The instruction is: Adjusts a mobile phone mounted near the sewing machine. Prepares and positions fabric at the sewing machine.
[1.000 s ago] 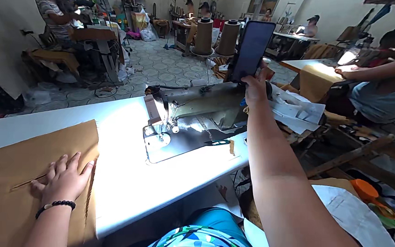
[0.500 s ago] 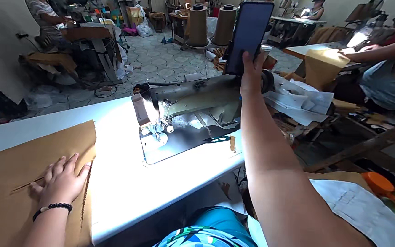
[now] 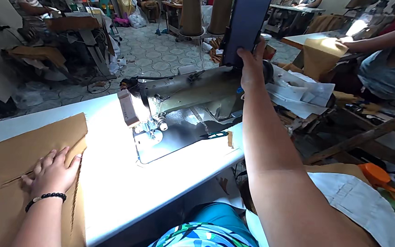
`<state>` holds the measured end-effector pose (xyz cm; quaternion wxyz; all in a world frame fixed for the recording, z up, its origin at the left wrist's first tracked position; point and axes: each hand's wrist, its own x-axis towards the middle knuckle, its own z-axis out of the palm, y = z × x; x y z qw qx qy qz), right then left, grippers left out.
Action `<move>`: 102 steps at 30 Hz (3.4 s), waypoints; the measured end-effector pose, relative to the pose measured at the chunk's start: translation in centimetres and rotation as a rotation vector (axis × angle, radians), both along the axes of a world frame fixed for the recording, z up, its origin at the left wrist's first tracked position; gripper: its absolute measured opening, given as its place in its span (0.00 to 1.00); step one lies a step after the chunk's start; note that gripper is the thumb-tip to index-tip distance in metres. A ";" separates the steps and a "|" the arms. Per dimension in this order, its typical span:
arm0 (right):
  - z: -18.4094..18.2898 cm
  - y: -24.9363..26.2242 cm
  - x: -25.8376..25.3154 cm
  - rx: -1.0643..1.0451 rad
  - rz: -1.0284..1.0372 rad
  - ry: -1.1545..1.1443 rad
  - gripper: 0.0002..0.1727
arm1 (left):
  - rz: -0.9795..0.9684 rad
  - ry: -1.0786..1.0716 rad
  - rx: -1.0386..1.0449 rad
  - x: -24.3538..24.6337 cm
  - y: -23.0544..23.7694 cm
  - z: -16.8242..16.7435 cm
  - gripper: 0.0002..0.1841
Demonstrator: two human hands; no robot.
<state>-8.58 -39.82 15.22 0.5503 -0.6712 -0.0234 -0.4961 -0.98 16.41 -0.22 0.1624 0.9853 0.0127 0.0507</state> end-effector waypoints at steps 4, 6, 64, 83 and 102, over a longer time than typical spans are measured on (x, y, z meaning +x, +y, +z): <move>0.5 0.3 -0.3 0.038 -0.015 0.013 0.36 | -0.009 -0.009 -0.023 -0.2 -0.1 0.2 0.29; 0.7 0.6 -0.4 0.079 -0.048 0.037 0.31 | -0.009 -0.007 -0.034 -0.2 -0.1 0.3 0.29; -0.7 1.4 0.6 0.022 -0.282 -0.122 0.24 | -0.029 -0.027 -0.030 -0.3 0.0 0.0 0.28; 1.2 2.0 1.8 0.062 -0.420 -0.048 0.40 | -0.023 -0.035 -0.004 -0.1 -0.2 0.0 0.27; -0.2 1.2 -0.5 0.028 -0.074 -0.010 0.38 | -0.097 -0.045 0.007 0.0 0.0 -0.3 0.31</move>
